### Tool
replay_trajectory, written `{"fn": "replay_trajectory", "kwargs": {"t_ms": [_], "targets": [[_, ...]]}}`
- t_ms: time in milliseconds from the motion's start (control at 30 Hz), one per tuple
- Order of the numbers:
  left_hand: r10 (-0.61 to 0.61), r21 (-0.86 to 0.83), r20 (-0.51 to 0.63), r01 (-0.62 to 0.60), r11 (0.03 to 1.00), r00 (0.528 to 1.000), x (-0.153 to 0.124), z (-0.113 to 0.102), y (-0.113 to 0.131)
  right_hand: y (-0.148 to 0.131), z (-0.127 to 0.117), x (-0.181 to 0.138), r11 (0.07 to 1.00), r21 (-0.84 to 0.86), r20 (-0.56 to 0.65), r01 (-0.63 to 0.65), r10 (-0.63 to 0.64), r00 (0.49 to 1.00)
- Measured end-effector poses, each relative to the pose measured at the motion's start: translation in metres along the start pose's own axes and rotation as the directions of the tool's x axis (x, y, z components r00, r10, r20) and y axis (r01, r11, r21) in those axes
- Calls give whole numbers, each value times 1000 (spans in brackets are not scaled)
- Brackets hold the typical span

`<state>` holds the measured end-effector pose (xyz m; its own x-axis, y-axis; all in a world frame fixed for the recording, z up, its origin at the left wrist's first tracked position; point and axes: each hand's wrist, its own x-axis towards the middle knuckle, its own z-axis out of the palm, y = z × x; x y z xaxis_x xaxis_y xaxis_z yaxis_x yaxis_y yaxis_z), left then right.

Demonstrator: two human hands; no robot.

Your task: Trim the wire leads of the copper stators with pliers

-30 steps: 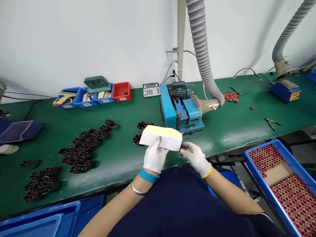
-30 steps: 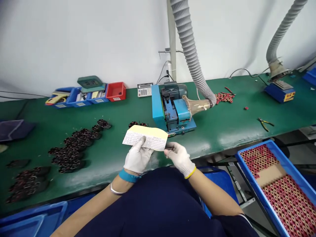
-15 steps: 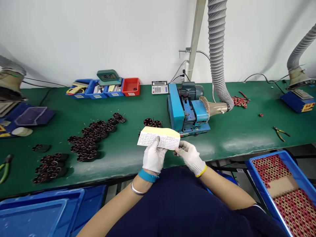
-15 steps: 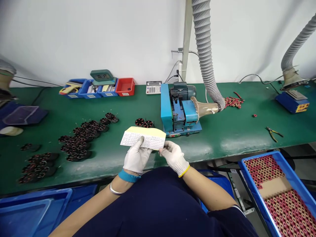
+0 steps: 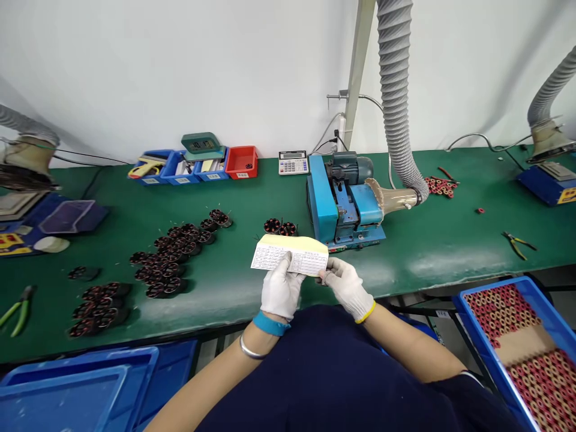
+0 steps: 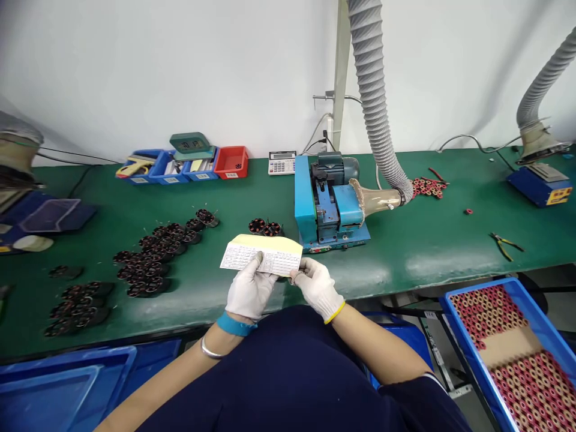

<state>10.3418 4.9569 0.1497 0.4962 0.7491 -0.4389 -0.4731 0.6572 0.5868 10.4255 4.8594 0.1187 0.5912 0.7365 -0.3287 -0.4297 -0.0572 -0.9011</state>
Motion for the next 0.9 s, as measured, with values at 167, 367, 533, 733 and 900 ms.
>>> {"fn": "replay_trajectory", "kwargs": {"t_ms": [167,367,533,733,900], "targets": [[3,-10,-11,-3,1000,1000,-1,-2,0,2,2,1,1000,-7,6,15,-15,1000],[-6,-26,-30,5,1000,1000,-5,-4,5,3,9,1,999,-40,15,35,-34,999],[-15,-50,-36,13,999,999,-7,-11,13,5,18,-1,998,-54,15,36,-36,999],[-27,-55,-28,25,998,999,-14,-27,23,8,37,-4,996,-65,6,61,-61,998],[-42,-64,-95,36,997,995,-13,-52,46,21,57,-5,990,-116,-31,75,-79,996]]}}
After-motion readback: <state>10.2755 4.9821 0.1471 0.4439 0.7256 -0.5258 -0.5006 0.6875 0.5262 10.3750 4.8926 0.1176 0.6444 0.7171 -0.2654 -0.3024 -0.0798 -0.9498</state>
